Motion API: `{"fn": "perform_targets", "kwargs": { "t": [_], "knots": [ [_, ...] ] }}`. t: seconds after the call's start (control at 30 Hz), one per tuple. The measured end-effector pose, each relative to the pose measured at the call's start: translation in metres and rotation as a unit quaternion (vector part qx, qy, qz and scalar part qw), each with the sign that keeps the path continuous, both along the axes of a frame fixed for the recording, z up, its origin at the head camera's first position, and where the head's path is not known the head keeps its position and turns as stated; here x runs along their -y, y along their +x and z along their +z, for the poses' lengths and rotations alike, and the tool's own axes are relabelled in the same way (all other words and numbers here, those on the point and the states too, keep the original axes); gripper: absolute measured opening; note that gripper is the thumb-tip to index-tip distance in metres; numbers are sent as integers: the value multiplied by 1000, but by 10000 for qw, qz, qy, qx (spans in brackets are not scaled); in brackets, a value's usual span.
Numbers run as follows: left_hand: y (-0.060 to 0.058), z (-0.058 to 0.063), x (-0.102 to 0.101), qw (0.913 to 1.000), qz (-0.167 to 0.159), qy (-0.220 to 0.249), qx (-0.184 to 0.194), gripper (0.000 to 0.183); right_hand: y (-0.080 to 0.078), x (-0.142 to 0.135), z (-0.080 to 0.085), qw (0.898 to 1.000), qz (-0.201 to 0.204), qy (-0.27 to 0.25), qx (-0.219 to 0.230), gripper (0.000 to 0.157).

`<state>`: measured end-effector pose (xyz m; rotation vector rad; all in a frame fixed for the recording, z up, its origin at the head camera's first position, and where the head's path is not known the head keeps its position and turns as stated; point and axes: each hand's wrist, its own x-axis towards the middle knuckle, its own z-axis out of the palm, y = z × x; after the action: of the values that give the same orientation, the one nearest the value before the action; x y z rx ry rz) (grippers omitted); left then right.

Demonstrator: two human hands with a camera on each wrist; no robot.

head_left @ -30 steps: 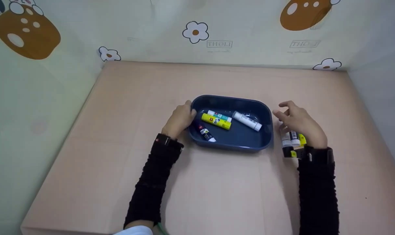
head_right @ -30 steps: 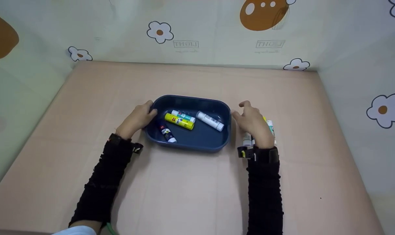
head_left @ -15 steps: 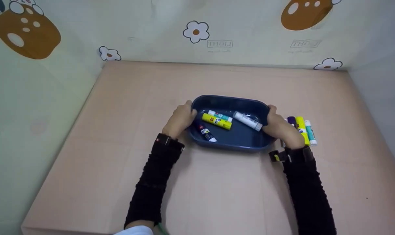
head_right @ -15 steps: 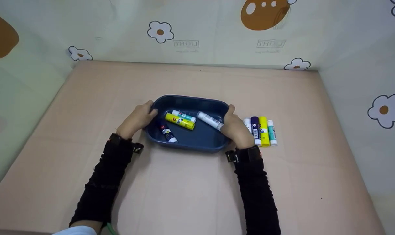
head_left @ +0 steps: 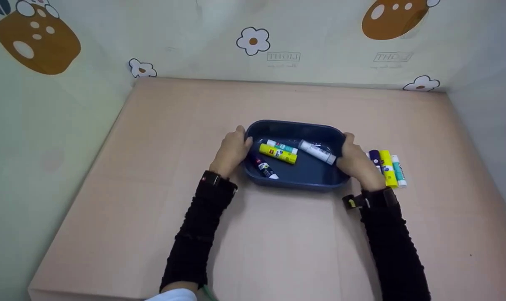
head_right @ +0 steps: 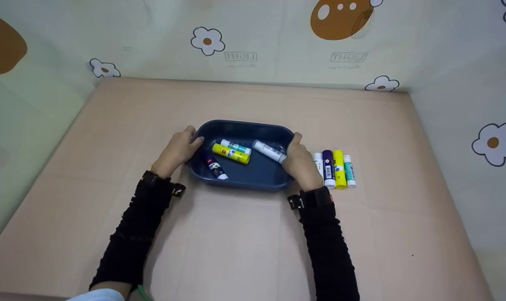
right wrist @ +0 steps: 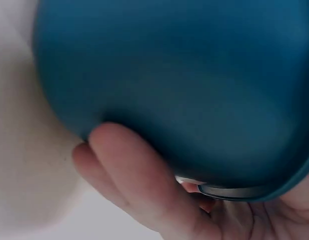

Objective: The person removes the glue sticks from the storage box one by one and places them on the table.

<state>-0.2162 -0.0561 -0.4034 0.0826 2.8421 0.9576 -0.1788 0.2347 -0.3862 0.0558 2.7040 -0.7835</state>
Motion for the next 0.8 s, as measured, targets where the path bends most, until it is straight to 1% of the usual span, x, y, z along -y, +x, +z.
{"fn": "perform_targets", "kwargs": {
  "t": [0.13,0.33,0.4,0.53,0.63,0.7,0.8],
  "knots": [
    [-1,-2,1,9997,134,126,-134,20,0,3,-3,9999,-133,11,-78,72],
    [-2,-4,0,9992,281,273,-42,20,-1,5,-10,9987,-315,47,-402,67],
    [-3,-4,0,9990,296,321,-66,20,-1,6,-12,9980,-382,86,-499,66],
    [-3,-5,0,9986,300,375,-235,19,-2,7,-13,9970,-505,152,-563,65],
    [-2,-5,-1,9981,350,318,-394,21,-2,8,-14,9967,-524,156,-601,64],
    [0,-3,-2,9976,414,227,-505,25,-1,8,-14,9963,-509,157,-676,64],
    [3,0,-4,9961,488,25,-736,38,-1,8,-16,9950,-459,195,-862,63]
  ]
}}
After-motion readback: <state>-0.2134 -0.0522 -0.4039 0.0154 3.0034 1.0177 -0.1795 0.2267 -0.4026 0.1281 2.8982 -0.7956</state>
